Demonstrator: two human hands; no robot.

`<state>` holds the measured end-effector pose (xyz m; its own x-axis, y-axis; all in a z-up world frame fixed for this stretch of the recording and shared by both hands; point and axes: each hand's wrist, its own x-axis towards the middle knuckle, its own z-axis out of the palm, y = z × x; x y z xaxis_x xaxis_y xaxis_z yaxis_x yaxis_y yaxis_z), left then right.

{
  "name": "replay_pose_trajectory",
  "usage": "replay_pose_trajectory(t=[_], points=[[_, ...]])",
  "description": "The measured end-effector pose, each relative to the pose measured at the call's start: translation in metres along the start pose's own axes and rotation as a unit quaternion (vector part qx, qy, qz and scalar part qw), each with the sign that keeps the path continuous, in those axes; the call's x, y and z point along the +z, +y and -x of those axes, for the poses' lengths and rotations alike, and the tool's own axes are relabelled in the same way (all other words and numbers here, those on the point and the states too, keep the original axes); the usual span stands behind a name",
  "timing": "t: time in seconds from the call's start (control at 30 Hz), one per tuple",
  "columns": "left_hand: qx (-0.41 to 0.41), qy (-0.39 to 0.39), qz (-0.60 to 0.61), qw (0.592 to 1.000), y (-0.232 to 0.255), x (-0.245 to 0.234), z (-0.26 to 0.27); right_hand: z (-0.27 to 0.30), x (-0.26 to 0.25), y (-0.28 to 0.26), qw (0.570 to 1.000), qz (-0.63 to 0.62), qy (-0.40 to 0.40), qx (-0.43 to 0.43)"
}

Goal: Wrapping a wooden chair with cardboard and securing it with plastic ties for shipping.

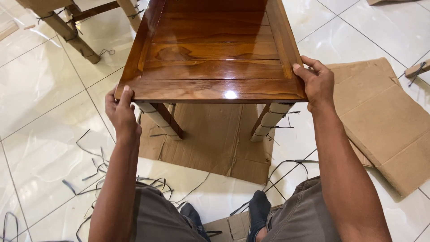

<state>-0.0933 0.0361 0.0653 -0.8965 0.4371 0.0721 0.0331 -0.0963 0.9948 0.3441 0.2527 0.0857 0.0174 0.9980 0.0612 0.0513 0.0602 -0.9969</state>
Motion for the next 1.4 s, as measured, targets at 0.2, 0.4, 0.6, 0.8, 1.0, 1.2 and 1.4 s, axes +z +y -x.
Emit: replay_pose_trajectory(t=[0.2,0.4,0.6,0.8,1.0,1.2,1.4], points=[[0.045,-0.025,0.021,0.998,0.005,-0.035,0.053,-0.02,-0.009,0.019,0.982,0.149,0.104,-0.052],[0.074,-0.01,0.063,0.995,0.03,-0.029,0.085,-0.001,-0.005,0.018,0.937,0.246,0.186,-0.164],[0.069,-0.001,0.097,0.993,0.033,-0.027,0.095,0.026,-0.003,0.011,0.936,0.248,0.16,-0.19],[0.052,0.023,0.102,0.993,0.025,-0.031,0.084,0.053,0.009,0.001,0.935,0.28,0.11,-0.188],[0.049,0.059,0.143,0.987,0.011,-0.037,0.12,0.034,-0.007,0.013,0.948,0.244,0.144,-0.148],[0.053,0.04,0.151,0.986,0.02,-0.033,0.168,0.026,-0.025,0.014,0.953,0.232,0.149,-0.128],[0.16,-0.003,0.055,0.986,0.028,-0.037,0.19,0.013,-0.031,0.033,0.954,0.226,0.137,-0.141]])
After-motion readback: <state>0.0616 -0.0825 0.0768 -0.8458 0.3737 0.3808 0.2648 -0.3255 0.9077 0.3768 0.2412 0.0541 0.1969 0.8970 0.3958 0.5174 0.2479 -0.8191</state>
